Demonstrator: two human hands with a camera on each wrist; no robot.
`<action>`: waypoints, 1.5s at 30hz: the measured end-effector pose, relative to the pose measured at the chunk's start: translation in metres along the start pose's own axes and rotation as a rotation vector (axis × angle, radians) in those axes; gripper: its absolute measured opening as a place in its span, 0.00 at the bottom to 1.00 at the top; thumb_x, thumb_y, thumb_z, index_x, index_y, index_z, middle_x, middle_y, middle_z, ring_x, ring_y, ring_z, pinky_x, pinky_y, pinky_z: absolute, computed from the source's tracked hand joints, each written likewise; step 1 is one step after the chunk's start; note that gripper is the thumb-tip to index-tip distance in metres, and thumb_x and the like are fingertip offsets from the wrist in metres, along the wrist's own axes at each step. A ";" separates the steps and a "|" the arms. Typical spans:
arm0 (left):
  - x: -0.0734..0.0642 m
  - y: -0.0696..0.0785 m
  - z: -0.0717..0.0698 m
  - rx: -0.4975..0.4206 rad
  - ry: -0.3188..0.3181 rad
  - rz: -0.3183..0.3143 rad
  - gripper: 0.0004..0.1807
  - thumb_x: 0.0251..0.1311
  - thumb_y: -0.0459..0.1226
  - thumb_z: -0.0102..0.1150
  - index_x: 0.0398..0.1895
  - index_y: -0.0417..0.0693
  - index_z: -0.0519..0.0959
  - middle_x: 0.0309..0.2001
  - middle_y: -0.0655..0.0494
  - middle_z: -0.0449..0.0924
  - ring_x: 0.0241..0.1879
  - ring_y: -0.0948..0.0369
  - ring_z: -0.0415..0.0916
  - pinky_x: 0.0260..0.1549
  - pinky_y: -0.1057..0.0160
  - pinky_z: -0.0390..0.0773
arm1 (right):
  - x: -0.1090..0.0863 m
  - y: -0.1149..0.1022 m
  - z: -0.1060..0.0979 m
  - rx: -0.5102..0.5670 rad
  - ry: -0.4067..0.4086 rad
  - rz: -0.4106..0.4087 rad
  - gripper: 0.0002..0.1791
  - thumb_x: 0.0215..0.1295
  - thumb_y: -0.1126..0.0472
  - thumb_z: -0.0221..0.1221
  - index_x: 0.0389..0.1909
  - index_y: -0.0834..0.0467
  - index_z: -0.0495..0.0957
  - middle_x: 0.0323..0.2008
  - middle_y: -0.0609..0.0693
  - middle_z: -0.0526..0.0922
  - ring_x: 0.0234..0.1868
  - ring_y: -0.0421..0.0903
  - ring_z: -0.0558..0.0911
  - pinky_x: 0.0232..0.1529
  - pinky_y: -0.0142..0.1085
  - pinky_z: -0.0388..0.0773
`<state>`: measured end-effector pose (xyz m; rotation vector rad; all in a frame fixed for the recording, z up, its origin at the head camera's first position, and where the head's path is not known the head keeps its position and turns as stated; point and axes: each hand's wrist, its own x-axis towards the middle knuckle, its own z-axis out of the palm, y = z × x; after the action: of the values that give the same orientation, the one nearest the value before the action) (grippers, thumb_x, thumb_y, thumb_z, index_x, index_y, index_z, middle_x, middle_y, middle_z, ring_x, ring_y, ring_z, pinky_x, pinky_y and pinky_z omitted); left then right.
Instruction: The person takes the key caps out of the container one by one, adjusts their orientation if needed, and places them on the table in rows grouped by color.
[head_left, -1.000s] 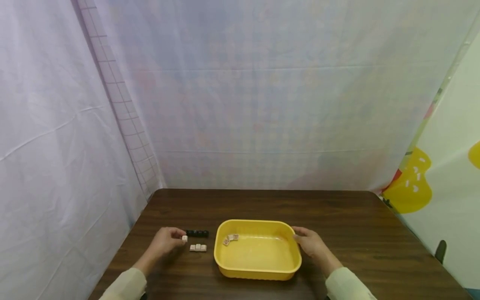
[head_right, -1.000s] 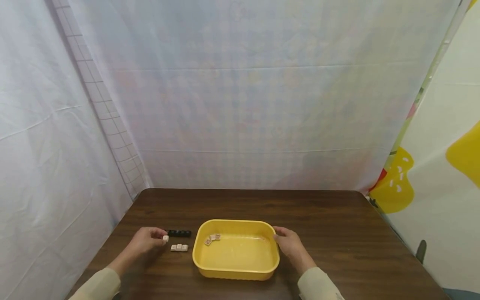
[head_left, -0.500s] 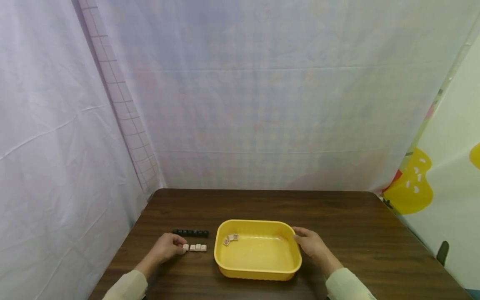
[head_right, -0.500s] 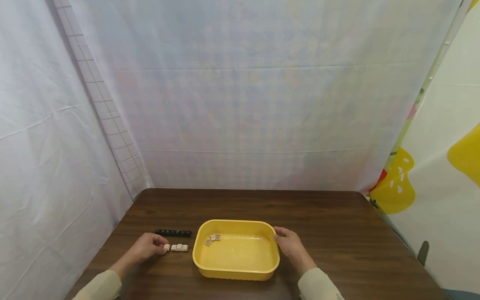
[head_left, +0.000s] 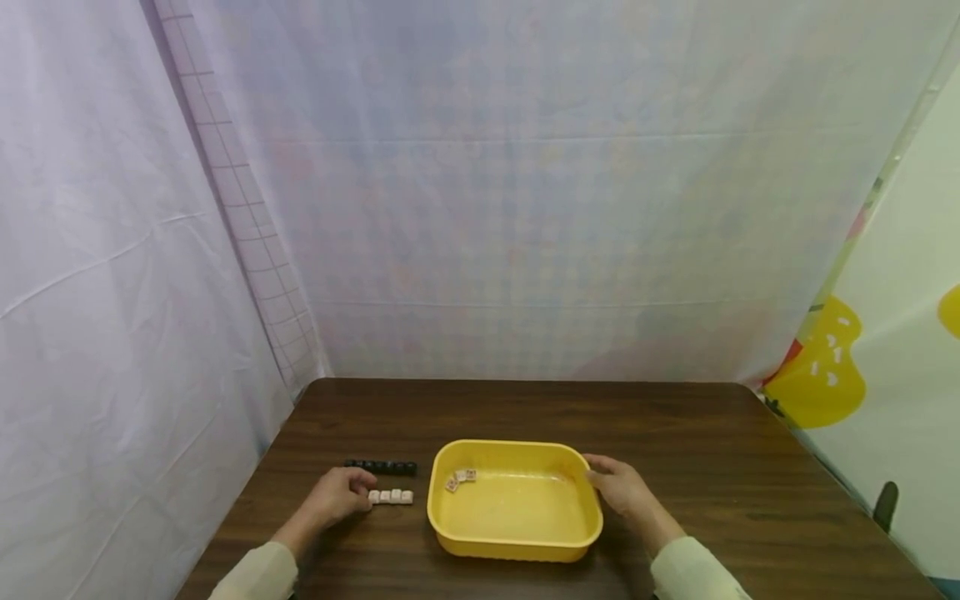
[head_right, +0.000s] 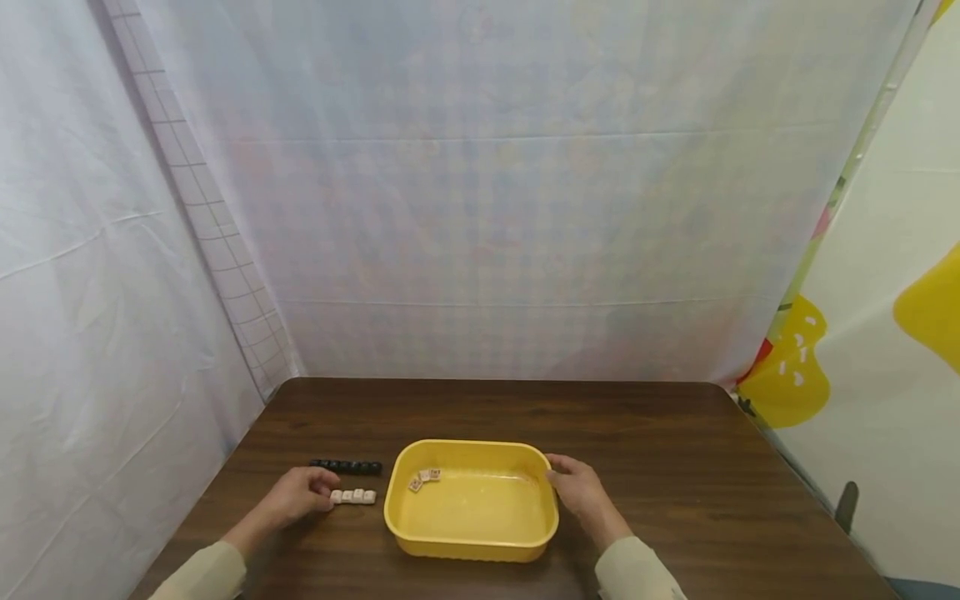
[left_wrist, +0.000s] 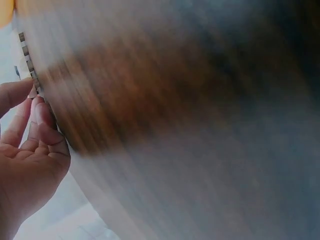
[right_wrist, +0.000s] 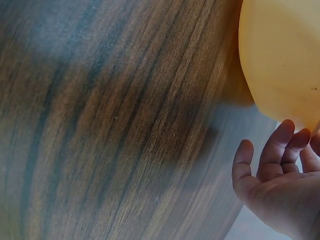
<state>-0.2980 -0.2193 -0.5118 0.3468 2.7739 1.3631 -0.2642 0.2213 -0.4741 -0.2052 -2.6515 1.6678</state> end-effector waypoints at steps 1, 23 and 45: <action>0.000 0.001 -0.001 0.001 0.007 -0.006 0.17 0.41 0.23 0.66 0.40 0.34 0.83 0.28 0.55 0.78 0.29 0.60 0.73 0.27 0.61 0.74 | 0.000 0.000 0.000 -0.004 -0.001 0.001 0.20 0.71 0.67 0.51 0.60 0.73 0.72 0.57 0.70 0.76 0.54 0.61 0.77 0.56 0.52 0.73; 0.023 0.094 0.036 -0.033 0.038 0.080 0.16 0.61 0.38 0.67 0.51 0.43 0.82 0.41 0.54 0.81 0.41 0.57 0.77 0.38 0.55 0.79 | -0.001 -0.003 -0.001 -0.013 -0.009 0.013 0.21 0.73 0.67 0.50 0.62 0.73 0.71 0.59 0.71 0.74 0.54 0.60 0.78 0.53 0.50 0.75; 0.040 0.135 0.111 0.197 -0.053 0.165 0.18 0.54 0.26 0.67 0.50 0.32 0.81 0.48 0.40 0.82 0.48 0.46 0.79 0.45 0.48 0.79 | -0.001 -0.001 -0.001 0.002 -0.002 0.008 0.20 0.72 0.67 0.51 0.60 0.73 0.73 0.56 0.69 0.77 0.51 0.57 0.80 0.51 0.47 0.77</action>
<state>-0.2985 -0.0447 -0.4715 0.6221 2.8974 1.0902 -0.2632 0.2212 -0.4729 -0.2149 -2.6538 1.6733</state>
